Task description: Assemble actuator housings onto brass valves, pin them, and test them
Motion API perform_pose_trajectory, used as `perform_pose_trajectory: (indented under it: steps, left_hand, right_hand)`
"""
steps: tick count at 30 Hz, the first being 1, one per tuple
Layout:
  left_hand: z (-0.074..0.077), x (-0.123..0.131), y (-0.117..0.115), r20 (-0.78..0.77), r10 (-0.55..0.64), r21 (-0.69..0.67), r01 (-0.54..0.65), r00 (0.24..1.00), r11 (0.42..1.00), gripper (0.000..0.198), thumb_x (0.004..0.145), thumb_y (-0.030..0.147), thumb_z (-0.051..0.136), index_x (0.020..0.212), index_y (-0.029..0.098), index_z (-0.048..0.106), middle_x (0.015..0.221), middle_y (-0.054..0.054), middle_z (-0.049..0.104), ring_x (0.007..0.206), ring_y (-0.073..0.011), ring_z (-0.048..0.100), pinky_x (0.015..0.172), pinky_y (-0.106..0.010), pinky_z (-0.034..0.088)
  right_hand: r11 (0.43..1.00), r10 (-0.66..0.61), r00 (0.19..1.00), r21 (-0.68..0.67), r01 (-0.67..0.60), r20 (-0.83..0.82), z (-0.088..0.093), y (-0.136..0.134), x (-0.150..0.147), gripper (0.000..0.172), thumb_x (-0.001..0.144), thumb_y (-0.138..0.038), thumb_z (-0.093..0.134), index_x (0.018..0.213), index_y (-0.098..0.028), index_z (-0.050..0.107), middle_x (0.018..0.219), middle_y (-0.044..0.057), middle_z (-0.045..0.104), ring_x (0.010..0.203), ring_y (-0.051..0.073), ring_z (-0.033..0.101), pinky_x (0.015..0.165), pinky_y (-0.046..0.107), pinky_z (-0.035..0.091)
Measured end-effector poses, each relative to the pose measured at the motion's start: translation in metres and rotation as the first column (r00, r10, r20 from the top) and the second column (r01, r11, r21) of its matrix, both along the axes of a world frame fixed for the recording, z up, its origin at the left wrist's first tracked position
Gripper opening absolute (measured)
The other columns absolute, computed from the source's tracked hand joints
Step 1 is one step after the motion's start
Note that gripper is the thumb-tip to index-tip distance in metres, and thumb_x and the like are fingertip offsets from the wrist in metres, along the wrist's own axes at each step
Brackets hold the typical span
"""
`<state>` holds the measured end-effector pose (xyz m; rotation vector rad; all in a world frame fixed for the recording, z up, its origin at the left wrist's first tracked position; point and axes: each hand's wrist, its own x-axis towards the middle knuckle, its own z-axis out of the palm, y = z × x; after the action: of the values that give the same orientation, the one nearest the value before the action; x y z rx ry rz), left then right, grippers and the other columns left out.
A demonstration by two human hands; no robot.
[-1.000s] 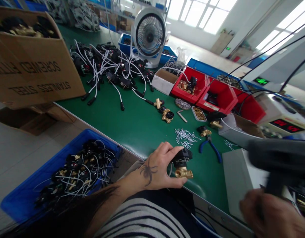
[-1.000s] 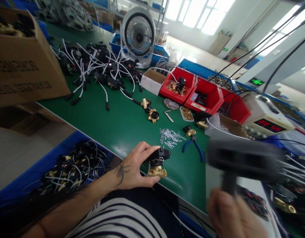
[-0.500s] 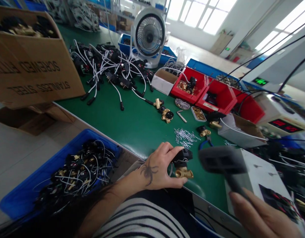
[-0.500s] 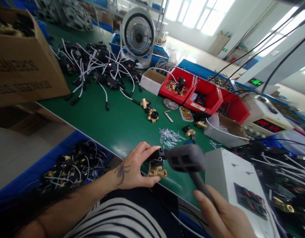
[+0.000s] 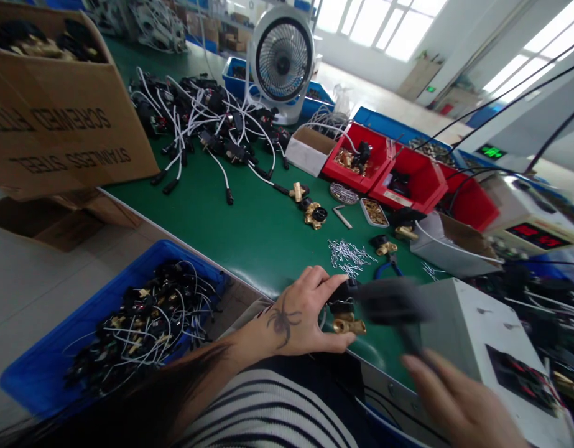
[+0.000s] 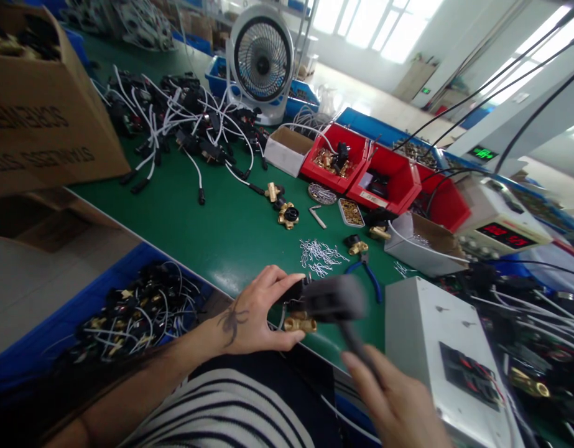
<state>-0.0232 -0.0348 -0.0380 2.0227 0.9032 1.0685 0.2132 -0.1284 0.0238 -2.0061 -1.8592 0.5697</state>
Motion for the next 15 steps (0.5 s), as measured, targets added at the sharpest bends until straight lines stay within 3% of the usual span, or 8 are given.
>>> perform_pose_trajectory:
  steps: [2, 5, 9, 12, 15]
  left_hand:
    - [0.001, -0.001, 0.000, -0.011, -0.004, -0.017, 0.004, 1.000, 1.000, 0.073, 0.067, 0.041, 0.074, 0.131, 0.015, 0.048, 0.107, -0.007, 0.051, 0.099, -0.0226, 0.051, 0.090, -0.040, 0.052]
    - [0.002, -0.001, -0.001, 0.007, -0.017, -0.031, 0.018, 1.000, 0.999, 0.071, 0.068, 0.039, 0.074, 0.130, 0.018, 0.046, 0.109, -0.007, 0.053, 0.101, -0.0229, 0.052, 0.091, -0.041, 0.051]
    - [0.004, 0.001, -0.003, 0.080, 0.015, -0.103, -0.007, 0.997, 0.995, 0.055, 0.066, 0.033, 0.076, 0.112, 0.019, 0.050, 0.105, -0.006, 0.056, 0.097, -0.0221, 0.054, 0.089, -0.042, 0.051]
    - [0.005, 0.002, -0.004, 0.071, 0.026, -0.107, -0.018, 0.997, 0.994, 0.051, 0.065, 0.033, 0.076, 0.107, 0.018, 0.053, 0.103, -0.006, 0.056, 0.097, -0.0237, 0.055, 0.088, -0.044, 0.052]
    - [0.005, 0.001, -0.003, 0.092, 0.007, -0.120, 0.004, 0.996, 0.993, 0.053, 0.065, 0.034, 0.077, 0.111, 0.019, 0.054, 0.108, -0.007, 0.057, 0.102, -0.0243, 0.055, 0.092, -0.045, 0.051]
  right_hand:
    - [0.996, 0.048, 0.998, -0.076, -0.050, -0.027, 0.000, 0.004, -0.001, 0.042, 0.085, -0.062, 0.051, 0.068, -0.023, 0.058, 0.043, -0.004, 0.044, 0.035, 0.012, 0.039, 0.032, 0.023, 0.031]
    - [0.996, -0.001, 0.998, -0.088, -0.005, -0.068, 0.009, 0.012, -0.008, 0.043, 0.082, -0.064, 0.053, 0.075, -0.023, 0.062, 0.046, -0.003, 0.046, 0.038, 0.013, 0.042, 0.034, 0.023, 0.036]
    - [0.997, 0.021, 0.989, -0.068, -0.031, -0.147, 0.016, 0.030, -0.025, 0.053, 0.072, -0.057, 0.068, 0.111, -0.022, 0.068, 0.054, -0.004, 0.056, 0.045, 0.017, 0.054, 0.041, 0.024, 0.046]
    - [0.984, 0.120, 0.955, -0.097, -0.151, -0.270, 0.008, 0.046, -0.036, 0.054, 0.073, -0.048, 0.072, 0.118, -0.020, 0.067, 0.079, 0.002, 0.072, 0.075, 0.022, 0.069, 0.065, 0.027, 0.057]
    - [0.964, 0.170, 0.913, -0.127, -0.231, -0.370, -0.001, 0.058, -0.040, 0.052, 0.076, -0.045, 0.071, 0.122, -0.020, 0.065, 0.101, 0.005, 0.074, 0.097, 0.025, 0.068, 0.086, 0.034, 0.055]
